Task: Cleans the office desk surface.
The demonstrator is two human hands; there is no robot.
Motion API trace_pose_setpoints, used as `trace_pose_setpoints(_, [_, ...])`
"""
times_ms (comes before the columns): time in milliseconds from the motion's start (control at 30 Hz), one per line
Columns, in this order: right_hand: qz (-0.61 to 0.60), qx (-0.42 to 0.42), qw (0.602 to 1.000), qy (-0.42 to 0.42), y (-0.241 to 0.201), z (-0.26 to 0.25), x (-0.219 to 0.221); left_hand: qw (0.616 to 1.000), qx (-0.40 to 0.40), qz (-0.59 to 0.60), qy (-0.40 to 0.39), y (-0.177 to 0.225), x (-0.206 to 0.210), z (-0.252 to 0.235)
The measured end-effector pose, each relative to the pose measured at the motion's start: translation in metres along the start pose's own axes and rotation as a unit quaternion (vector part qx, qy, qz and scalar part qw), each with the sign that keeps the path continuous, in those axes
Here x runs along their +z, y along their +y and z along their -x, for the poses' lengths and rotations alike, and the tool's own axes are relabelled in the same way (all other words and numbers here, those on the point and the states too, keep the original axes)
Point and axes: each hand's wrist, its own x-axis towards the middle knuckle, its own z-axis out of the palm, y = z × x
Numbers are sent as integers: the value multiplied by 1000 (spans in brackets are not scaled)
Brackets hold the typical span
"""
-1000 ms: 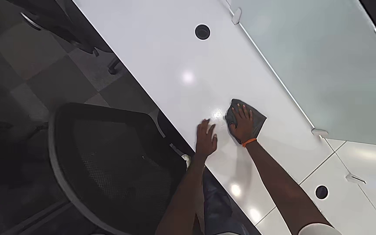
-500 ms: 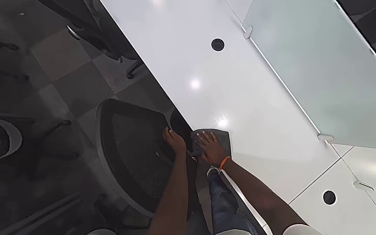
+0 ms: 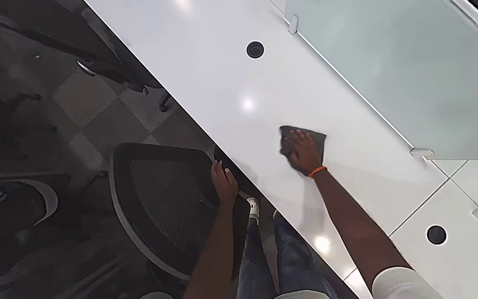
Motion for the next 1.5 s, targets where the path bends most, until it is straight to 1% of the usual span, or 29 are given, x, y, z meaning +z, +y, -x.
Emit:
trace_pose_setpoints(67, [25,78,997,16,25,11,-13,999,30,-23,-11,2,5,2])
trace_pose_setpoints(167, [41,175,983,35,33,38,-13,994,91,-52,-38,13,15,4])
trace_pose_setpoints(233, [61,224,972,39,22,65,-9,993,106,-37,-44,25,23,4])
trace_pose_setpoints(267, [74,237,968,40,12,82,-5,994,97,-16,-39,30,25,4])
trace_pose_setpoints(333, [90,245,965,32,-20,117,4,998,54,28,-1,32,30,0])
trace_pose_setpoints(400, [76,212,974,23,-66,148,16,998,1,57,31,24,30,-4])
trace_pose_setpoints(467, [49,141,989,0,-109,166,27,995,-44,78,33,15,28,-8])
trace_pose_setpoints(500, [36,105,994,-22,-127,168,32,992,-71,97,33,12,25,-10])
trace_pose_setpoints(567, [24,42,996,-76,-150,157,39,975,-150,155,44,10,21,-15])
trace_pose_setpoints(633, [17,-15,993,-117,-161,132,43,939,-249,227,69,13,15,-20])
trace_pose_setpoints(667, [14,-40,989,-143,-165,116,43,921,-284,255,79,13,13,-23])
trace_pose_setpoints(767, [-5,-105,971,-217,-175,60,41,891,-331,294,101,6,14,-23])
trace_pose_setpoints(833, [-13,-144,961,-234,-176,21,44,887,-348,287,99,1,13,-22])
trace_pose_setpoints(900, [-15,-185,957,-224,-173,-13,51,902,-344,250,78,-3,12,-19])
trace_pose_setpoints(933, [-16,-204,956,-211,-169,-28,54,915,-320,234,75,-4,14,-17])
trace_pose_setpoints(967, [-18,-219,956,-194,-166,-43,57,934,-278,213,71,-5,17,-15])
trace_pose_setpoints(1033, [-18,-229,962,-147,-159,-65,61,974,-163,150,48,-3,20,-10])
trace_pose_setpoints(1100, [-20,-198,974,-109,-150,-82,59,996,-52,70,28,1,22,-5])
trace_pose_setpoints(1200, [-15,-118,991,-67,-121,-103,47,998,67,13,-8,9,29,-6])
trace_pose_setpoints(1267, [-10,-56,997,-44,-87,-108,35,990,128,-12,-50,17,35,-11])
trace_pose_setpoints(1333, [2,4,1000,-26,-51,-96,19,973,195,-32,-118,30,42,-20])
trace_pose_setpoints(1433, [15,81,997,-11,-11,-49,-4,914,332,-63,-226,57,59,-43])
trace_pose_setpoints(1500, [37,148,988,-1,6,-11,-8,876,399,-82,-257,71,74,-57])
